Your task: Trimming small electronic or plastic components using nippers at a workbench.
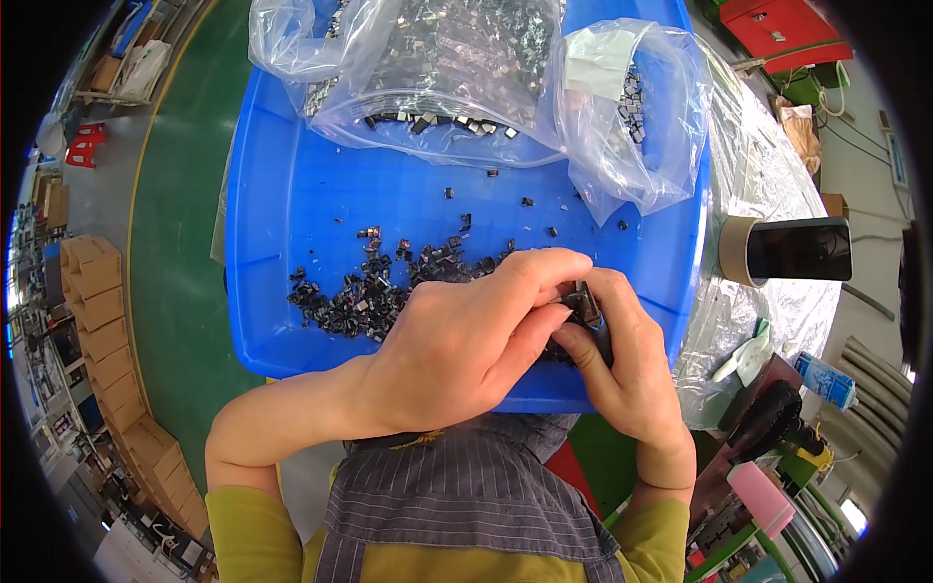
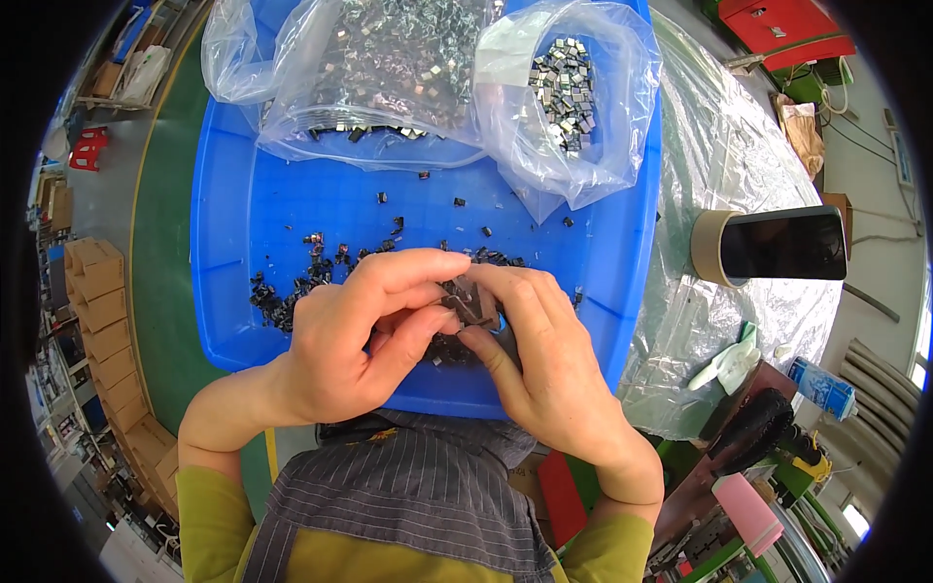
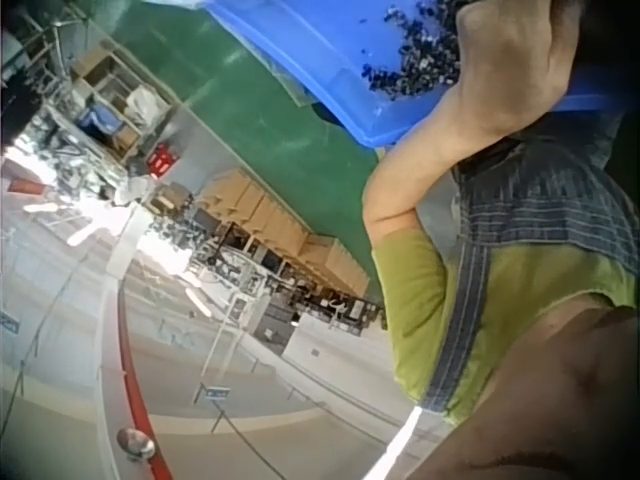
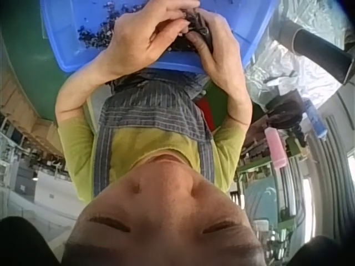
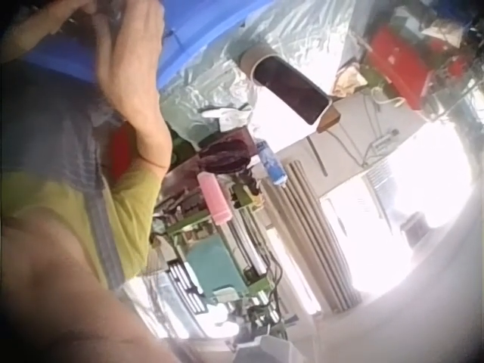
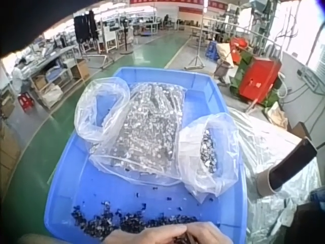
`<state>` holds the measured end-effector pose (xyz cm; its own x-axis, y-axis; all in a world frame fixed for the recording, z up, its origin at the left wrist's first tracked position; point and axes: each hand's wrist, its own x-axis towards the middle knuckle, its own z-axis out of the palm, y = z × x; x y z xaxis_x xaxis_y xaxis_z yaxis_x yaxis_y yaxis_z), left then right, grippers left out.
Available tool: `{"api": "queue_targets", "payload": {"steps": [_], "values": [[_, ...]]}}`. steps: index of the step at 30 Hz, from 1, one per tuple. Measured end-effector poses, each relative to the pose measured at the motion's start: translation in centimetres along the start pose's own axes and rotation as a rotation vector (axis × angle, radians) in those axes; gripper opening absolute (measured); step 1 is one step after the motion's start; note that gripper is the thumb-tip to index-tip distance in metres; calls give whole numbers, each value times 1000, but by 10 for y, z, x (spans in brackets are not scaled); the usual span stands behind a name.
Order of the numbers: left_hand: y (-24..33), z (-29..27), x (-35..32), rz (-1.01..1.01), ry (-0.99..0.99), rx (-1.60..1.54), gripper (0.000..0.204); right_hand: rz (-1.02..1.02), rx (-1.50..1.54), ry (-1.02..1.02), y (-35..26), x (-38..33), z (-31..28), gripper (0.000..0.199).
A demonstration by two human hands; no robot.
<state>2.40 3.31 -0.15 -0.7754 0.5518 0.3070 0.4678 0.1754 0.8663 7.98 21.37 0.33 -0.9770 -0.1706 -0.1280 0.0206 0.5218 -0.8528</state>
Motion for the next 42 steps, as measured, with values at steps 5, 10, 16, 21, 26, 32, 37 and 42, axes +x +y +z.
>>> {"api": "queue_targets", "payload": {"steps": [5,10,16,21,26,32,37,42], "values": [[1,1,0,-2,-5,7,38,-3,6,1,1,-1,-1,39],[0,3,0,17,9,20,39,1,-21,9,1,-2,0,33],[3,1,1,-140,-63,-184,35,8,-16,-14,5,-5,0,27],[1,-8,5,-212,-194,-275,32,-29,-23,-12,3,-4,1,25],[2,-23,13,-347,-364,-375,28,-23,-28,-62,-1,-3,-1,21],[4,-24,10,-417,-320,-557,27,-3,120,-152,-4,-3,-10,20],[-1,-20,0,-363,-204,-564,22,249,327,-223,-2,-3,-17,19],[0,-19,6,-381,-228,-586,14,29,260,-221,4,-5,-15,20]]}}
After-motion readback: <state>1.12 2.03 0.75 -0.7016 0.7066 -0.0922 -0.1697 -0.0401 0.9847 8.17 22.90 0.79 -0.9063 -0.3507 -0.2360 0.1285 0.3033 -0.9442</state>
